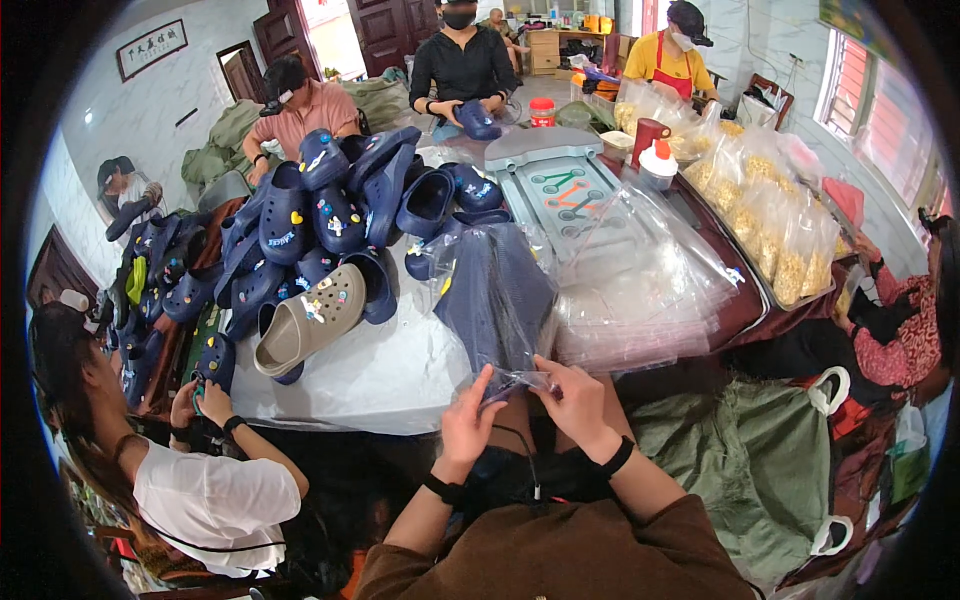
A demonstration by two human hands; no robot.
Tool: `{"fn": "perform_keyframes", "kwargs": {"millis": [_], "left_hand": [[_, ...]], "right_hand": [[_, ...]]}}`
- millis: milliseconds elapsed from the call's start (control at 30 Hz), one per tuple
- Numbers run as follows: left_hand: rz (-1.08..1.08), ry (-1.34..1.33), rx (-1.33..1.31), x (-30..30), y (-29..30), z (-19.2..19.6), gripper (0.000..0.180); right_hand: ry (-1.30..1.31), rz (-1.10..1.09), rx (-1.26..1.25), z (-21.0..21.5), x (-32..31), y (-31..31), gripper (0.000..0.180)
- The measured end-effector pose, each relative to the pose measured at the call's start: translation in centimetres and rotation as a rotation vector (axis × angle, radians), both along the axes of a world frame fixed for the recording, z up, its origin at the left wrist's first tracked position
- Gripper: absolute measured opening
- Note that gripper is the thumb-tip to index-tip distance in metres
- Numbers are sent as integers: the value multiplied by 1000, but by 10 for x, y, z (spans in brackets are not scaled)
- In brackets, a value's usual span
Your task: Packaging individual blue clogs into plastic bags and placing them into a larger transport sack.
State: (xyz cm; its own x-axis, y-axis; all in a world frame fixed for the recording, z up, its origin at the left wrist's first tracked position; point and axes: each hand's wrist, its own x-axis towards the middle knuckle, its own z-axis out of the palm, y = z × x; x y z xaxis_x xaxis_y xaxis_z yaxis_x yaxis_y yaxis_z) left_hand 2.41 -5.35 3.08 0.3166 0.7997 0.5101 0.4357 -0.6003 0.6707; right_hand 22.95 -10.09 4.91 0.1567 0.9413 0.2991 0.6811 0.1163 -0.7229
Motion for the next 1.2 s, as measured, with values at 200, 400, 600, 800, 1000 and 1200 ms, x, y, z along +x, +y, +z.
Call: {"fn": "perform_keyframes", "kwargs": {"millis": [200,400,600,800,1000,1200], "left_hand": [[20,84,19,0,-1,-1,65],[-30,281,58,16,-16,-3,62],[-304,170,48,6,-16,-15,64],[-530,393,-28,-6,-8,32,76],[-689,411,-64,-7,-31,33,48],[-654,419,-138,-10,-35,46,42]], "right_hand": [[463,50,212,13,19,8,60],[494,90,-22,29,-3,45,105],[-104,5,-235,38,-21,40,150],[-127,-34,-402,46,-19,56,143],[-251,-66,-410,53,-25,70,137],[-272,-91,-95,26,-20,67,125]]}}
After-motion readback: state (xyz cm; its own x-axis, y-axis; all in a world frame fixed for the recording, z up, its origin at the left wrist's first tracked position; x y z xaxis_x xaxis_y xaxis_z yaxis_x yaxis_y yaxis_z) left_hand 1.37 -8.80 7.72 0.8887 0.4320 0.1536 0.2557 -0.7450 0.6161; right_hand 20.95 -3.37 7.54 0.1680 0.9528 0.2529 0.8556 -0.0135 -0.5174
